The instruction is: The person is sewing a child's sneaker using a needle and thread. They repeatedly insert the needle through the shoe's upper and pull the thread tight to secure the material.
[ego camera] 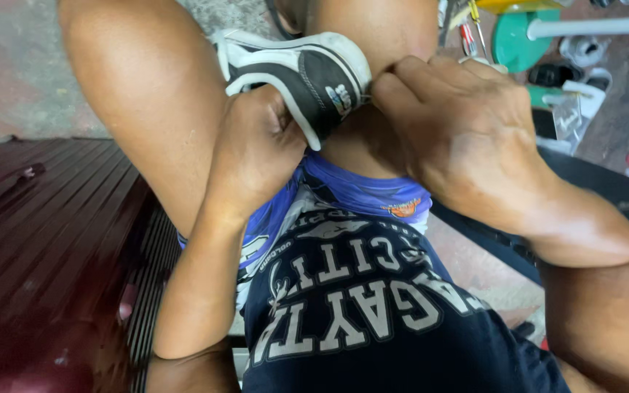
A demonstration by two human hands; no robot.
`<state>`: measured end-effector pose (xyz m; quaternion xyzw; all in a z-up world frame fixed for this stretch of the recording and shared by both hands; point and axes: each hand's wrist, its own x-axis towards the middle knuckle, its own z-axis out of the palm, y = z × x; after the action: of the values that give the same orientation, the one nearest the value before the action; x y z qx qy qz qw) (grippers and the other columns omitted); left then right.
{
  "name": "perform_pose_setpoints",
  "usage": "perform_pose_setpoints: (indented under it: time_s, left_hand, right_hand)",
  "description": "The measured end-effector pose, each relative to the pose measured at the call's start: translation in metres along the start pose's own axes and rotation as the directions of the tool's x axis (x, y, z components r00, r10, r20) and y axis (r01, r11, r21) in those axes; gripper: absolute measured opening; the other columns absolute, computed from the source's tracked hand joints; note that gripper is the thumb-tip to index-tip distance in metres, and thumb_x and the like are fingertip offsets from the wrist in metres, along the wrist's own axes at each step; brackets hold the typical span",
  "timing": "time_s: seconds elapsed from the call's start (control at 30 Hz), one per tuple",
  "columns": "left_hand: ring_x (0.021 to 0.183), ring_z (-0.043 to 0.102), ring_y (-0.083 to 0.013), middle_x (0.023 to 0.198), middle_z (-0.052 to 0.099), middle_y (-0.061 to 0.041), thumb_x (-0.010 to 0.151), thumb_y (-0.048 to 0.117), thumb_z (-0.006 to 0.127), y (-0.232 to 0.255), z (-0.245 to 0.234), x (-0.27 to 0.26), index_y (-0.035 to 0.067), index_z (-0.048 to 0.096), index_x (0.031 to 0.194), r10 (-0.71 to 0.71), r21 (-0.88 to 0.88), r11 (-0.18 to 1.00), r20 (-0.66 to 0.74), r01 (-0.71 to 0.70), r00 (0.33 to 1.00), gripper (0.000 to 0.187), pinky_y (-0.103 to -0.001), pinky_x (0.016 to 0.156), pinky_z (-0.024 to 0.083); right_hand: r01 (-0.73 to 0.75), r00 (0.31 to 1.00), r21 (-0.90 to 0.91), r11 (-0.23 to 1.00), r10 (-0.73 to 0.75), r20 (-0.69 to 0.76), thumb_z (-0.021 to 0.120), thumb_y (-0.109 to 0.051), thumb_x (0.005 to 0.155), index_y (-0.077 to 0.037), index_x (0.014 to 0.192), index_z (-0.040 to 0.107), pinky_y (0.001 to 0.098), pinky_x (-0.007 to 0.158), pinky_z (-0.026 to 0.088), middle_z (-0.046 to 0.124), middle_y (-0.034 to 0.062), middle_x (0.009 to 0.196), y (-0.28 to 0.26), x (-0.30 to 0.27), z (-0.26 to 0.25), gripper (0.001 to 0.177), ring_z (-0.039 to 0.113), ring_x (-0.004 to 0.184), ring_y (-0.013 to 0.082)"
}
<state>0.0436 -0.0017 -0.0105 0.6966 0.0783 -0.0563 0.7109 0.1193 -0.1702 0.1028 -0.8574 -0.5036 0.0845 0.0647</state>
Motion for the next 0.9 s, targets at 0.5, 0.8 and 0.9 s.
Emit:
perform_pose_setpoints:
  time_s: [0.5, 0.8, 0.9]
  left_hand:
    - [0.074, 0.064, -0.0169, 0.082, 0.068, -0.010, 0.088, -0.010, 0.058, -0.021, 0.003, 0.000, -0.002, 0.070, 0.096, 0.147, -0.023, 0.989, -0.010, -0.148, 0.989, 0.016, -0.032, 0.070, 0.054]
    - [0.076, 0.066, -0.0075, 0.095, 0.062, -0.003, 0.096, -0.006, 0.048, -0.007, -0.007, -0.020, -0.001, 0.066, 0.113, -0.136, -0.253, 0.958, 0.008, 0.134, 0.991, 0.025, -0.022, 0.067, 0.060]
    - [0.082, 0.066, -0.0073, 0.106, 0.061, -0.005, 0.096, -0.006, 0.054, 0.005, -0.006, -0.039, -0.001, 0.065, 0.116, -0.128, -0.194, 0.976, -0.151, 0.098, 0.980, 0.023, -0.023, 0.071, 0.059]
  right_hand:
    - [-0.041, 0.996, -0.320, 0.946, 0.013, -0.088, 0.077, -0.053, 0.099, -0.012, 0.072, 0.060, 0.0357, 0.048, 0.042, 0.054, 0.0055, 0.061, 0.030, -0.025, 0.025, 0.052, 0.056, 0.052, 0.0237]
    - [-0.148, 0.989, -0.116, 0.982, 0.146, -0.022, 0.071, -0.033, 0.109, -0.010, 0.076, 0.064, 0.0315, 0.056, 0.045, 0.060, 0.0027, 0.069, 0.044, -0.036, 0.007, 0.041, 0.062, 0.062, 0.0216]
    - [-0.185, 0.983, -0.113, 0.976, 0.183, -0.025, 0.078, -0.031, 0.107, -0.008, 0.075, 0.065, 0.0345, 0.055, 0.044, 0.060, 0.0062, 0.068, 0.040, -0.037, 0.002, 0.041, 0.061, 0.062, 0.0259]
